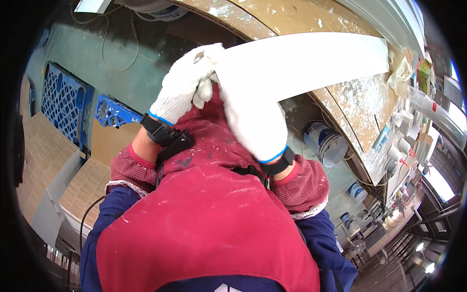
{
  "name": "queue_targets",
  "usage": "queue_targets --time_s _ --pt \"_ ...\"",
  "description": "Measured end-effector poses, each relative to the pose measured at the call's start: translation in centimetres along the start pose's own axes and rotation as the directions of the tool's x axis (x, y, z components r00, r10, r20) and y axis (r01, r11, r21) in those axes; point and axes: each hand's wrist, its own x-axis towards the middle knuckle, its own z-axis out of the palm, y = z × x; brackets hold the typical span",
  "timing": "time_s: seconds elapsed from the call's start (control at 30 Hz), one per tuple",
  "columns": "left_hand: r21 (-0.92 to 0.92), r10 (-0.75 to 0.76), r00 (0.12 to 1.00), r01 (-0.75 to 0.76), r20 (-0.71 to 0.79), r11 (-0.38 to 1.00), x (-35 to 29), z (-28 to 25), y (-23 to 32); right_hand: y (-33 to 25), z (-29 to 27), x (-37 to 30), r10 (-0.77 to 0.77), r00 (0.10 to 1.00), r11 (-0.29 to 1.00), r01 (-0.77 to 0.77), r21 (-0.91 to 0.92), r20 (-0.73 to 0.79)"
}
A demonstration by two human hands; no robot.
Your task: The person cleans white wooden panels on a workbench using a scraper and a cloth. They remove debris from the surface and edges of the panels, then wipe them down with a cloth. The person handles the panels one at a time, flipping them to clean both sides.
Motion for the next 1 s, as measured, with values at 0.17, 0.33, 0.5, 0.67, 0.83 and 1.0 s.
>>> queue_targets --time_s 0.17,0.33,0.5,0.67,0.83,1.0 --pt "-0.006 0.033 0.999 -0.033 -0.030 0.999 -0.1 -0.2 -0.3 2.3 -1.7 -0.1 0.382 0.901 0.849 -0.430 0.307 0.207" --pt "0.073 -0.055 0.998 0.054 0.003 0.996 -0.4 0.3 0.7 11.5 -2.4 -1.1 0.523 0.846 0.821 -0.470 0.323 -0.099" --pt "0.017 -0.018 0.999 0.019 -0.028 1.000 0.2 0.5 -0.6 11.4 -2.0 -0.5 0.280 0.959 0.920 -0.257 0.296 -0.037" --pt "-0.005 0.001 0.998 -0.002 -0.056 1.000 0.2 0.6 -0.9 6.8 -1.9 0.5 0.026 0.967 0.941 -0.110 0.321 0.255" --pt "0.053 -0.001 0.999 0.003 -0.050 0.999 -0.2 1.0 0.0 8.0 -2.9 0.8 -0.458 0.862 0.874 0.393 0.287 0.216" --pt "0.049 0.000 0.999 0.002 -0.036 0.999 0.1 0.7 -0.2 9.2 -3.1 3.6 -0.363 0.910 0.929 0.337 0.156 0.200"
